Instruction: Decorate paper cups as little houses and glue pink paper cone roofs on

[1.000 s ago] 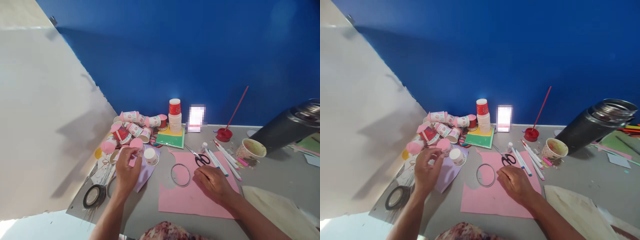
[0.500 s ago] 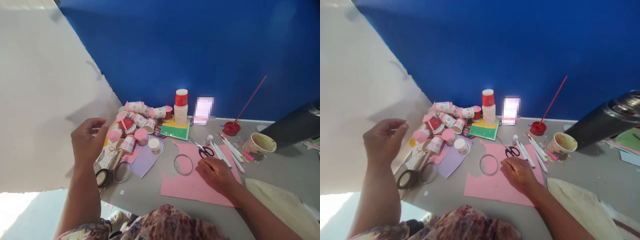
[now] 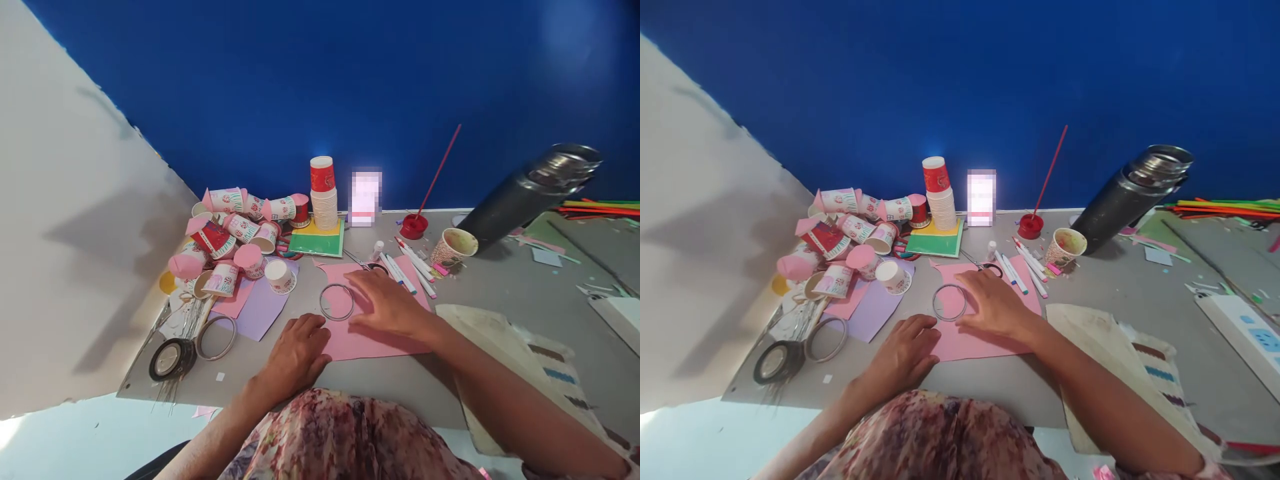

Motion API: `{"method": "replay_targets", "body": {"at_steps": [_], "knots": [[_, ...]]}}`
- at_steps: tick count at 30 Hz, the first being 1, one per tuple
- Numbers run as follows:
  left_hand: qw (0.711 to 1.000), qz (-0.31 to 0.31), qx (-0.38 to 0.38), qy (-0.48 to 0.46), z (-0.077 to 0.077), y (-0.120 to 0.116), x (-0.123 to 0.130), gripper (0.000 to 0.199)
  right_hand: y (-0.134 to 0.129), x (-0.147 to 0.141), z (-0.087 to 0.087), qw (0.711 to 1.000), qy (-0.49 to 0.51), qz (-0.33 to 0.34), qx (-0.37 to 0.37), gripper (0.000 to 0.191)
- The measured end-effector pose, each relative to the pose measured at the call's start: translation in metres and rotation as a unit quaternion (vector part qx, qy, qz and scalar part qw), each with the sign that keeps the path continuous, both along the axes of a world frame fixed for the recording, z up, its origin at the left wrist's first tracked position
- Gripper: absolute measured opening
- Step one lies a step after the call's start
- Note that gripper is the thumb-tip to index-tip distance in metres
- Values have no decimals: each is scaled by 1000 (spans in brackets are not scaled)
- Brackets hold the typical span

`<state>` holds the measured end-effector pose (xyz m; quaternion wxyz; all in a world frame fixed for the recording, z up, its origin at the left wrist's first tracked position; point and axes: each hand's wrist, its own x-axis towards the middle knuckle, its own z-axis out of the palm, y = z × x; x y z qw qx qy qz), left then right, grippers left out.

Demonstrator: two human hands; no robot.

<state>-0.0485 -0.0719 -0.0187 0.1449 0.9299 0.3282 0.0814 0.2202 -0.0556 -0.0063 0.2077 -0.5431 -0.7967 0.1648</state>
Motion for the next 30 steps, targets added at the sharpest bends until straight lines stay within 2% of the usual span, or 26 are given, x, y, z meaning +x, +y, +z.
{"method": "replay_targets", "body": {"at_steps": [2, 6, 10, 13, 18, 22, 24, 30], "knots": [[1000, 1, 7, -9, 1, -1, 1, 16, -1, -11, -6, 999, -19, 35, 19, 91], [996, -19, 19, -87, -1, -5, 9, 12, 1, -22, -17, 998, -50, 34, 25, 79], [983, -101, -7, -150, -8, -7, 24, 17, 4, -20, -21, 998, -42, 31, 40, 81], [975, -151, -20, -162, -13, -7, 35, 21, 5, -21, -25, 997, -61, 30, 30, 79], [979, -170, -42, -109, -17, -6, 55, 33, 18, -25, -25, 995, -92, 7, 31, 75], [987, -150, -27, -42, -23, -5, 70, 72, 39, -31, -18, 993, -112, -19, 44, 74], [989, -145, -13, -18, -27, -6, 71, 82, 47, -35, -14, 991, -116, -20, 57, 71], [990, -139, 0, -18, -39, -12, 51, 77, 58, -45, -11, 990, -97, -11, 101, 67]]}}
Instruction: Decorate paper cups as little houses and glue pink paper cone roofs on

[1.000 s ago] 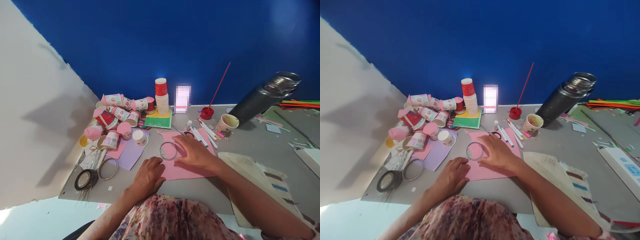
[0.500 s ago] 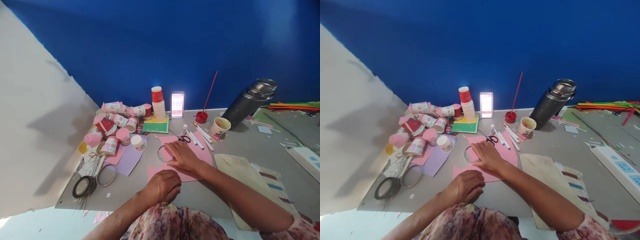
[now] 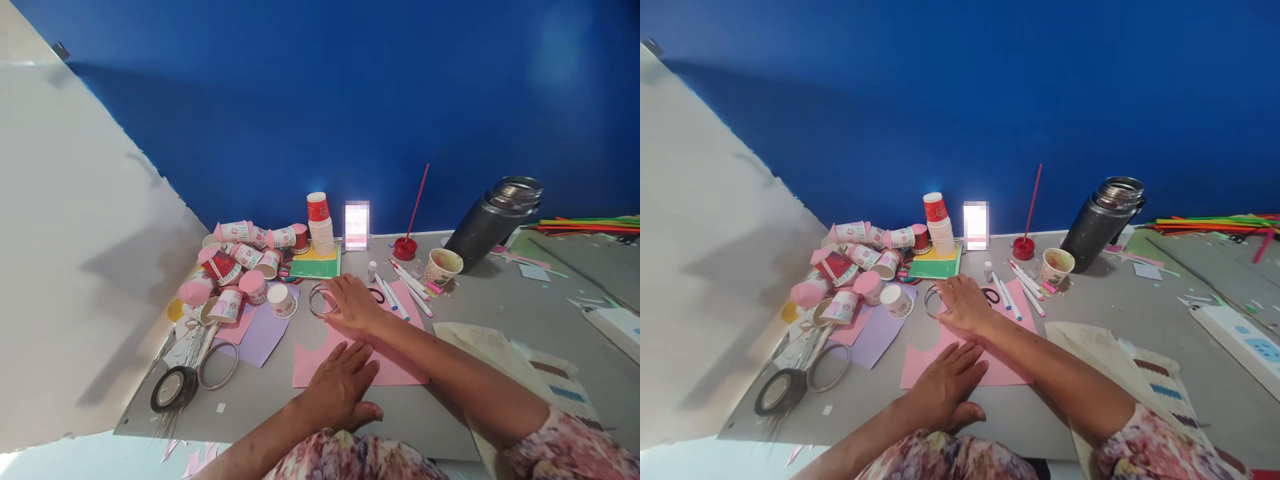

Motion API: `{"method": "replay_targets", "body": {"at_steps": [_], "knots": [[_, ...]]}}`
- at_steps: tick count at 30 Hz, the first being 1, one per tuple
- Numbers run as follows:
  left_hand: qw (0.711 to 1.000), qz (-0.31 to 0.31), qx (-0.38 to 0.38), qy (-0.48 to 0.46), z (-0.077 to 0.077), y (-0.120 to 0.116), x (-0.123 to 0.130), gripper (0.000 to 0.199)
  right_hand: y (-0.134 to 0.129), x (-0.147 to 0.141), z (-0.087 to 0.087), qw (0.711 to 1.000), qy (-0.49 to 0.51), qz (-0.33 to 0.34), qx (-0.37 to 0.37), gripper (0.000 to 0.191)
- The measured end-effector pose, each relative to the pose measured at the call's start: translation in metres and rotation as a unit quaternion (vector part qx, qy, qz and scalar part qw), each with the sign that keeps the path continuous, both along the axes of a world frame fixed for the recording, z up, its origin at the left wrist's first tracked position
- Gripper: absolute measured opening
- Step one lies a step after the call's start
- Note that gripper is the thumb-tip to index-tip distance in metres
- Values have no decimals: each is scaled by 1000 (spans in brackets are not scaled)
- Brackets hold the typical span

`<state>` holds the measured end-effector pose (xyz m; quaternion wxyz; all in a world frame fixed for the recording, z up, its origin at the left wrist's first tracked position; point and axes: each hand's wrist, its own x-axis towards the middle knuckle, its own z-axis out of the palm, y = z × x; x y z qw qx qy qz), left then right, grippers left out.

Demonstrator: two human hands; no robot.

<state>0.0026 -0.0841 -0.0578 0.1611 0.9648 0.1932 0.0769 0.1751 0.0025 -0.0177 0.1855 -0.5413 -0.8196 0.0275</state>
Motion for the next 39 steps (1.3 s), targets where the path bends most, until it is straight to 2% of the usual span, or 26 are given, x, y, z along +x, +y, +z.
{"method": "replay_targets", "body": {"at_steps": [4, 6, 8, 12, 16, 20, 26, 31, 33, 36, 38, 39], "knots": [[1000, -1, 2, -12, 4, -4, -10, 63, 16, -9, 4, 998, 18, -52, 18, 67], [1000, 0, 4, -11, 7, -5, -13, 56, 16, -8, 6, 998, 14, -52, 18, 62], [1000, 9, 9, -19, 9, -7, -19, 47, 4, -1, 5, 999, 4, -29, 12, 46], [998, 14, 22, -57, 6, -9, -33, 31, -43, 35, -5, 1000, -23, 0, -1, 27], [996, 22, 19, -86, 3, -12, -37, 23, -70, 71, -16, 999, -45, -23, -9, 19], [996, 40, 8, -86, 7, -18, -32, 19, -70, 83, -21, 997, -54, -60, -4, 22], [995, 40, 22, -85, 9, -26, -29, 19, -63, 76, -15, 992, -95, -83, -24, 26], [997, 21, 24, -72, 11, -26, -32, 21, -46, 70, -17, 986, -100, -129, -30, 30], [996, 11, 35, -78, 11, -27, -34, 21, -43, 74, -12, 984, -94, -148, -28, 29], [994, 10, 50, -98, 13, -29, -36, 13, -50, 88, 7, 977, -85, -192, -29, 35], [992, 22, 51, -112, 17, -30, -35, 8, -63, 95, 21, 960, -84, -264, -47, 35], [992, 28, 48, -113, 19, -31, -34, 12, -71, 97, 26, 948, -88, -296, -77, 32]]}}
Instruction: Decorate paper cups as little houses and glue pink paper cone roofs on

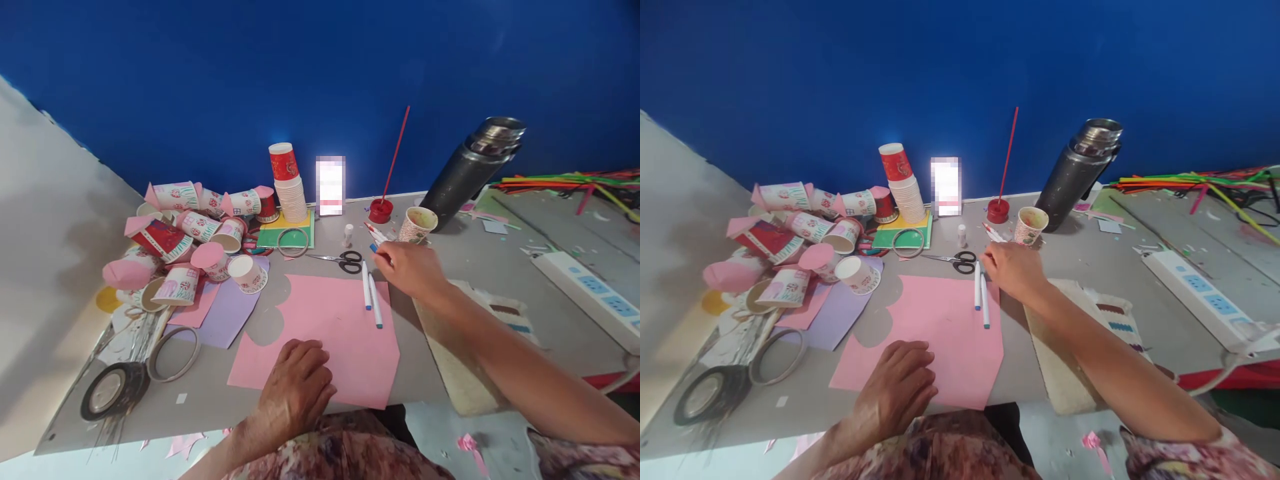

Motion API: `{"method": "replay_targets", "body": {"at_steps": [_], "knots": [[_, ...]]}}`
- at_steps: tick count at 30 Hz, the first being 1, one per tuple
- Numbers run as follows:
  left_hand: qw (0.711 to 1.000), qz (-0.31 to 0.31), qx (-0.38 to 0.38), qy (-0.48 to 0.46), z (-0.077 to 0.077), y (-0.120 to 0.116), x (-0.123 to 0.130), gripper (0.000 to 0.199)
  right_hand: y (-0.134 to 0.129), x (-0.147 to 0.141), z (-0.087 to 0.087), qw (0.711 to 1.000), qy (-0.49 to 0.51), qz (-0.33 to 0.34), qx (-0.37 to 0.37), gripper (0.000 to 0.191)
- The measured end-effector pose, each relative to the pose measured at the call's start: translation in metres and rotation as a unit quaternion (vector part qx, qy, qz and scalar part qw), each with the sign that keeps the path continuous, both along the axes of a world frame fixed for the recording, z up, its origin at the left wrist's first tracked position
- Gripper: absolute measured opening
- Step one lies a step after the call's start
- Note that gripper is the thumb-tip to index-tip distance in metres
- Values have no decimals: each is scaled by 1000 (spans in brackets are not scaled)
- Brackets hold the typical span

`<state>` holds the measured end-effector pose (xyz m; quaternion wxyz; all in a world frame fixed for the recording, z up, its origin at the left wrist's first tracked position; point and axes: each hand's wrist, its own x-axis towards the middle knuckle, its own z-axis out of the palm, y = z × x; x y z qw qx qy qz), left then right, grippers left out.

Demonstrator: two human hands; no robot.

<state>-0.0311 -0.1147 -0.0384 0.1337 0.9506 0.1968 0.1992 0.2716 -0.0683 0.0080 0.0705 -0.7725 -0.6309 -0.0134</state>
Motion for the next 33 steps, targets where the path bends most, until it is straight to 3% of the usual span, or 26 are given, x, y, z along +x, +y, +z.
{"method": "replay_targets", "body": {"at_steps": [2, 5, 8, 10, 13, 17, 22, 29, 33], "knots": [[1000, 4, -13, 14, 6, 1, 6, 18, -16, -5, 4, 997, 9, -19, -74, 29], [997, -19, -15, 73, 12, 7, 21, 13, -35, -22, -6, 992, -17, 40, -120, 52], [989, -50, 0, 136, 9, 17, 35, 65, -39, -29, -21, 990, -35, 61, -119, 55], [983, -79, -11, 166, 4, 22, 39, 77, -32, -22, -25, 992, -37, 33, -115, 48], [976, -95, -30, 192, 0, 25, 39, 77, -17, -1, -23, 990, -40, -17, -133, 42], [974, -107, -38, 198, 2, 26, 34, 79, -5, 20, -11, 989, -37, -30, -140, 41], [975, -164, -48, 144, 0, 35, 29, 78, -20, 29, -1, 989, 11, -51, -139, 48], [976, -170, -51, 130, -6, 40, 27, 77, -34, 28, -8, 982, 64, -43, -174, 46], [974, -169, -63, 140, -5, 39, 25, 76, -30, 34, -2, 988, 114, -34, -99, 50]]}}
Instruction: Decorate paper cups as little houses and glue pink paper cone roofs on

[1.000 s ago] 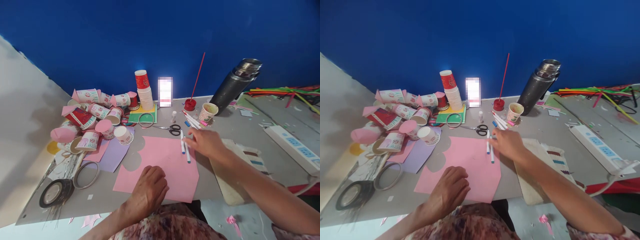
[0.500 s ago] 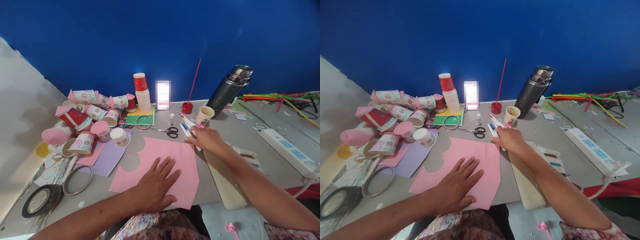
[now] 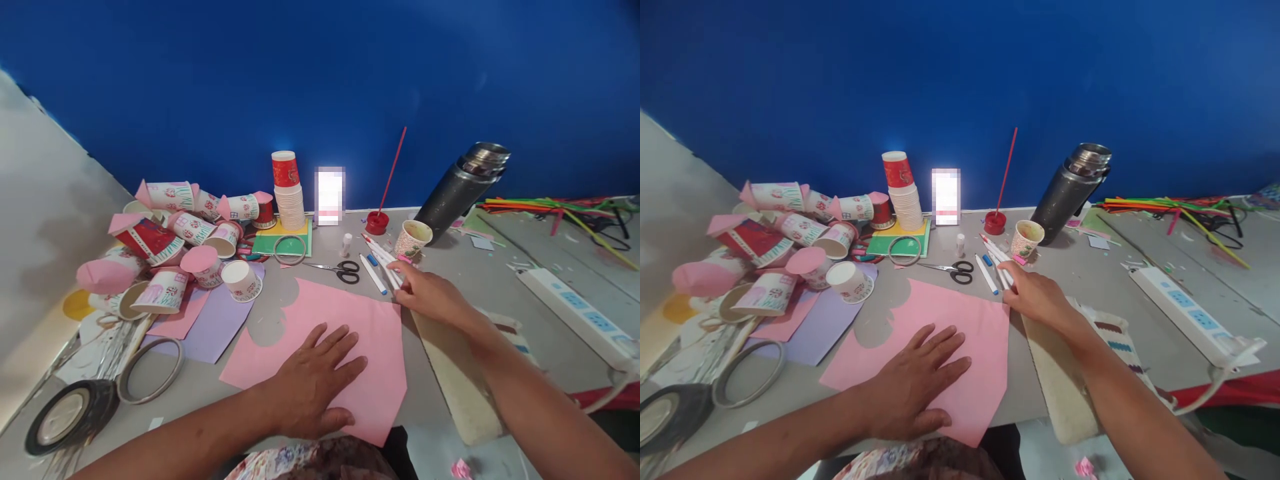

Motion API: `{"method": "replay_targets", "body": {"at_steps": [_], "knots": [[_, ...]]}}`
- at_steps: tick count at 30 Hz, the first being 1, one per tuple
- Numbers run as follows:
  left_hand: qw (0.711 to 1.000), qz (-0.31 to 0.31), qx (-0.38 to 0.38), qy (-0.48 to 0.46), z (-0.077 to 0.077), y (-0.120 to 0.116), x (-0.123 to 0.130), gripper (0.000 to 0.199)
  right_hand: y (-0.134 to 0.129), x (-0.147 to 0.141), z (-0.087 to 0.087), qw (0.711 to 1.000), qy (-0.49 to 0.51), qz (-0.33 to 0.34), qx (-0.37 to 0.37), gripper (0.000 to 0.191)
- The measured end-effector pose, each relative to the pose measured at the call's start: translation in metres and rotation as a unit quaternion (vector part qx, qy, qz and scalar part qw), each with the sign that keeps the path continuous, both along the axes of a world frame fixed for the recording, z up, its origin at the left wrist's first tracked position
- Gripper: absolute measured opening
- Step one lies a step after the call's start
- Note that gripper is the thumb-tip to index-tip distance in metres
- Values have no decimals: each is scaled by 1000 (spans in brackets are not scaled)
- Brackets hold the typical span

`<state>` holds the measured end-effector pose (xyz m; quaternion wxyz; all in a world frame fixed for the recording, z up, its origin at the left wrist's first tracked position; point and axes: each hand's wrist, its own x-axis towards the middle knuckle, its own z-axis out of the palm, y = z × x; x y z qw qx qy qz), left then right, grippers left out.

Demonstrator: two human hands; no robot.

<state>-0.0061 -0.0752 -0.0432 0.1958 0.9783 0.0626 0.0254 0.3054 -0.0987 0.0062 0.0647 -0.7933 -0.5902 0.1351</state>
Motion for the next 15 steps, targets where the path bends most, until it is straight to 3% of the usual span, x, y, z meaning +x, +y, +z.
{"method": "replay_targets", "body": {"at_steps": [3, 5, 7, 9, 12, 15], "knots": [[1000, 2, -15, -11, 0, 0, -2, 75, 3, 1, 13, 979, 169, 50, 102, 39], [1000, 5, -23, -10, 1, 0, -2, 75, 7, -7, 20, 933, 315, 137, 112, 39], [999, 5, -31, -3, 2, 0, -1, 76, 12, -23, 20, 882, 406, 224, 80, 55], [999, 0, -38, 4, 4, 0, 1, 76, 18, -43, 11, 889, 383, 236, 79, 56], [999, -14, -42, 7, 6, 1, 2, 77, 24, -65, -15, 907, 313, 171, 226, 22], [999, -20, -40, -4, 5, 2, 3, 78, 26, -68, -38, 898, 267, 198, 290, 20]]}}
